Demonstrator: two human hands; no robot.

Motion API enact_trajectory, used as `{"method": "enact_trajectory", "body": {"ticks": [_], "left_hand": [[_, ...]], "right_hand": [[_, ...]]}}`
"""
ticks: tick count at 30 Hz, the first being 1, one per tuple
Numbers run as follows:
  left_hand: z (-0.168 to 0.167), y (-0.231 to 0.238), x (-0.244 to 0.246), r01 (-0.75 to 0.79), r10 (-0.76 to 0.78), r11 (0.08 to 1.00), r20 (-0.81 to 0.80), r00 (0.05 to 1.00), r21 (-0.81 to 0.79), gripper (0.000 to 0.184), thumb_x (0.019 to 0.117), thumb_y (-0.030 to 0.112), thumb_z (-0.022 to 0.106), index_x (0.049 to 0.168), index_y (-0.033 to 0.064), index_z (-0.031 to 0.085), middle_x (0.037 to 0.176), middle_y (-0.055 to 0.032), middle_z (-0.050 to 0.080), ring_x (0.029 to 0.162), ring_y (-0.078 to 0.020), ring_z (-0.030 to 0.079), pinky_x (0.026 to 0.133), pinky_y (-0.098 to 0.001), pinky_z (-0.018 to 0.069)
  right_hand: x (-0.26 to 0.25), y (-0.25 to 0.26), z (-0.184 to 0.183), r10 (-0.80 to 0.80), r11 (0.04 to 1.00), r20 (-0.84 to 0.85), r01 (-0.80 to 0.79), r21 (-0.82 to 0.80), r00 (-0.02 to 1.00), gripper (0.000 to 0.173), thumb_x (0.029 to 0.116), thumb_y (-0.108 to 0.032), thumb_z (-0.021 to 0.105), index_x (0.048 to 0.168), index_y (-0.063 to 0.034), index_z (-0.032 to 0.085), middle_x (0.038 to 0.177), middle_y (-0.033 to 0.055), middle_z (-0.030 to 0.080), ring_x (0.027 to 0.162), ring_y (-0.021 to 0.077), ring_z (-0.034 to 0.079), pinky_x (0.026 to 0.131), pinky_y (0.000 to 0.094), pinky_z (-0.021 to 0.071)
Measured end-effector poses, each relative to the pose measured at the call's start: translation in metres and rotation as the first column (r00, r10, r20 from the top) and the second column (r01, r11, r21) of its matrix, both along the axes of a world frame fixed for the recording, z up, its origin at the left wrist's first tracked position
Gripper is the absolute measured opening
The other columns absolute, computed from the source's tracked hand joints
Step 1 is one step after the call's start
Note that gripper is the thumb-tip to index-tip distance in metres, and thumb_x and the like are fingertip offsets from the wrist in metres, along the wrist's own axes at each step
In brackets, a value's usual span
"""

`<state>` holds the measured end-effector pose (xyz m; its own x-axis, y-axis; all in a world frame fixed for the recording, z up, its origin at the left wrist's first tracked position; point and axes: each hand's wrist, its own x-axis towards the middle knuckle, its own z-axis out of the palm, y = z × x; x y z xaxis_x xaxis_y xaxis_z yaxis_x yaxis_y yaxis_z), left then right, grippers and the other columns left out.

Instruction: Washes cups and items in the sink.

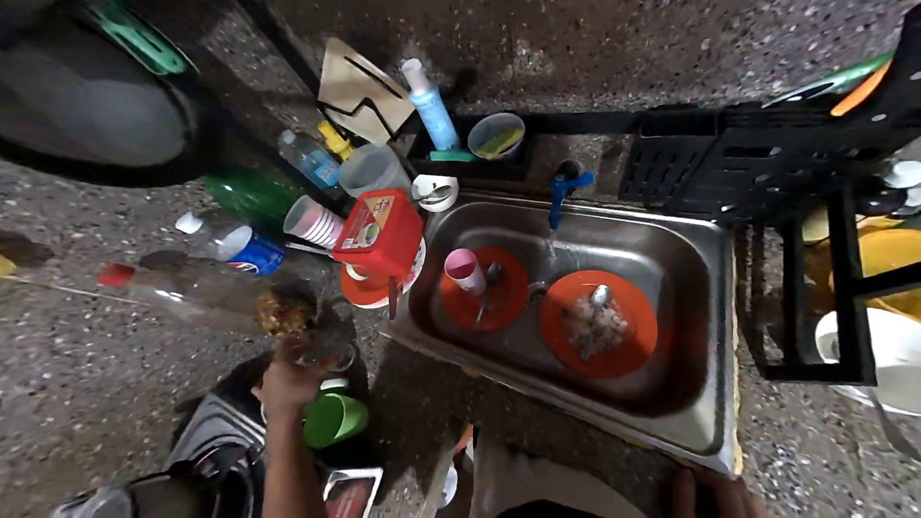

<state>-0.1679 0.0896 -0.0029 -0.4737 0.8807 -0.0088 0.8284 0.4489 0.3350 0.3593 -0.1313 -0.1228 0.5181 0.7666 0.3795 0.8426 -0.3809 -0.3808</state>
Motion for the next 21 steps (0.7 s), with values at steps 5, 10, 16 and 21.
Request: {"method": "enact_trajectory", "body": {"ticks": [5,10,16,21], "left_hand": [[0.004,0.006,0.000,-0.048,0.042,0.994,-0.056,0.998,-0.097,0.088,0.0762,0.040,0.090,0.146,0.0044,0.050,0.133,-0.0223,0.065,0.129,-0.0464,0.055,0.111,-0.0782,0.0233],[0.046,0.006,0.057,-0.013,0.043,0.990,-0.207,0.977,0.142,0.115,0.0746,0.068,0.079,0.155,-0.0023,0.035,0.152,-0.0402,0.037,0.142,-0.0623,0.030,0.108,-0.0848,0.0129],[0.034,0.068,0.205,0.553,-0.560,0.803,-0.035,0.828,0.222,0.060,0.0881,0.030,0.079,0.135,-0.0018,0.058,0.132,-0.0267,0.060,0.124,-0.0403,0.060,0.105,-0.0582,0.0490],[-0.045,0.154,0.254,0.562,-0.575,0.809,-0.036,0.817,-0.171,0.074,0.0874,0.036,0.080,0.150,0.0093,0.050,0.152,-0.0272,0.046,0.141,-0.0488,0.042,0.112,-0.0665,0.0367]], "right_hand": [[0.000,0.000,0.001,0.010,1.000,0.005,-0.010,0.012,1.000,0.034,0.0948,-0.032,0.057,0.082,-0.0033,0.070,0.077,0.0159,0.067,0.073,0.0323,0.068,0.064,0.0455,0.0530],[0.000,0.000,-0.001,0.008,1.000,-0.011,-0.008,0.016,1.000,0.034,0.0941,-0.032,0.057,0.083,-0.0028,0.071,0.077,0.0169,0.068,0.074,0.0332,0.069,0.065,0.0469,0.0533],[0.001,-0.003,-0.006,0.010,0.999,-0.022,-0.009,0.035,1.000,0.033,0.0927,-0.032,0.059,0.082,-0.0033,0.070,0.078,0.0161,0.068,0.074,0.0329,0.069,0.066,0.0475,0.0543],[-0.001,-0.001,-0.001,-0.025,0.999,-0.043,0.027,0.045,0.999,0.031,0.0905,-0.032,0.060,0.081,-0.0047,0.070,0.076,0.0150,0.069,0.071,0.0340,0.069,0.062,0.0496,0.0545]]}}
